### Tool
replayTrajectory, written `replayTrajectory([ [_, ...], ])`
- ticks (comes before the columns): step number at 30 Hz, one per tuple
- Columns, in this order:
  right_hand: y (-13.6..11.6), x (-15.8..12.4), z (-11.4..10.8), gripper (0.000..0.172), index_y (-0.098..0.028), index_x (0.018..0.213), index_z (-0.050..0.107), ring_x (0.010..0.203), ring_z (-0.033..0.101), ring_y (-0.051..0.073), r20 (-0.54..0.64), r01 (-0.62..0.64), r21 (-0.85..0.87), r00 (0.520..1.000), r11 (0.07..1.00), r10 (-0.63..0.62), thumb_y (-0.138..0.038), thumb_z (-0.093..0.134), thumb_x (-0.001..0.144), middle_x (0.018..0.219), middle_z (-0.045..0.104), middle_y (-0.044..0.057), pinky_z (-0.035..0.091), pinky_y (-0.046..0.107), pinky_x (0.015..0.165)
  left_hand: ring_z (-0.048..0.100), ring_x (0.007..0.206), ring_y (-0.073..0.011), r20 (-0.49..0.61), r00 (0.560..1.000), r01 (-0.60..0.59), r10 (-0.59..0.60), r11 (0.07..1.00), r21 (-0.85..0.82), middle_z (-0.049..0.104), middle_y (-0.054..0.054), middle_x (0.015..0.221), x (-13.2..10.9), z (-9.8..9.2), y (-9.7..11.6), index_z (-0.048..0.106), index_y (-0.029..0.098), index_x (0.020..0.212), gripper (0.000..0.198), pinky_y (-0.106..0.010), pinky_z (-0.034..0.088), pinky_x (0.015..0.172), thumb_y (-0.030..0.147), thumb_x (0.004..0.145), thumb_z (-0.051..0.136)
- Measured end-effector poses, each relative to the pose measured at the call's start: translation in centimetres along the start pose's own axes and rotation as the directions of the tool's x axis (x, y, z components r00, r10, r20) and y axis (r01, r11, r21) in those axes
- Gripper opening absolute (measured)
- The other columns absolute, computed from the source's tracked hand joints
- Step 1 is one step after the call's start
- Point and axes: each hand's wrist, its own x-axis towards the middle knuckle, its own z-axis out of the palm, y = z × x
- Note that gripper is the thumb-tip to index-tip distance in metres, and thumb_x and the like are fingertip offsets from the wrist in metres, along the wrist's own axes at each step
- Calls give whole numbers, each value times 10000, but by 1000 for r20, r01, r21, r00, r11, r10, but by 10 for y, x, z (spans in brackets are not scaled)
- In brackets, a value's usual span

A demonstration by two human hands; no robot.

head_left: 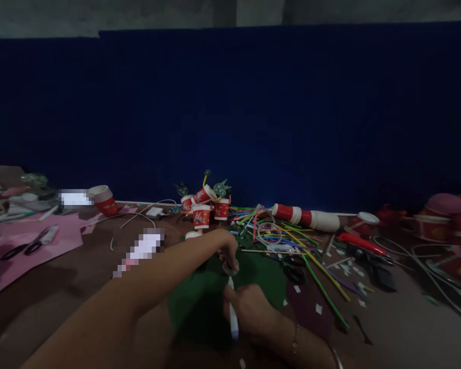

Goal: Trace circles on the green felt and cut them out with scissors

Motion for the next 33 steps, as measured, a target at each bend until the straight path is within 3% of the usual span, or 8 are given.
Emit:
replayTrajectory([
  [4,-19,21,5,179,-131,896,559,515,622,190,90,9,16,996,1000,-10,-170,525,724,630,671,76,280,249,433,501,542,-156,-13,1000,19,-19,999,26,524,-3,458,1,-1,-1,599,174,429,384,-265,435,528,523,503,742],
  [9,-22,39,14,176,-118,893,551,531,622,214,-6,-21,16,1000,1000,21,-197,496,745,664,664,106,273,270,415,512,584,-170,-15,999,31,-31,998,45,536,-10,504,0,-1,0,639,175,486,362,-278,438,568,523,527,729],
  [23,-21,44,9,221,-132,938,550,668,643,219,61,-182,102,982,978,177,-202,519,731,771,686,90,358,263,517,497,558,-162,-36,999,29,-26,996,86,537,-8,481,-12,-3,7,617,166,456,373,-280,422,562,508,485,763],
  [33,-18,44,12,222,-137,922,566,707,645,226,42,-190,129,982,973,186,-202,505,718,802,695,87,362,271,552,529,617,-190,-38,999,32,-29,994,102,549,-15,514,-8,-2,6,661,176,523,372,-299,443,609,538,493,744],
])
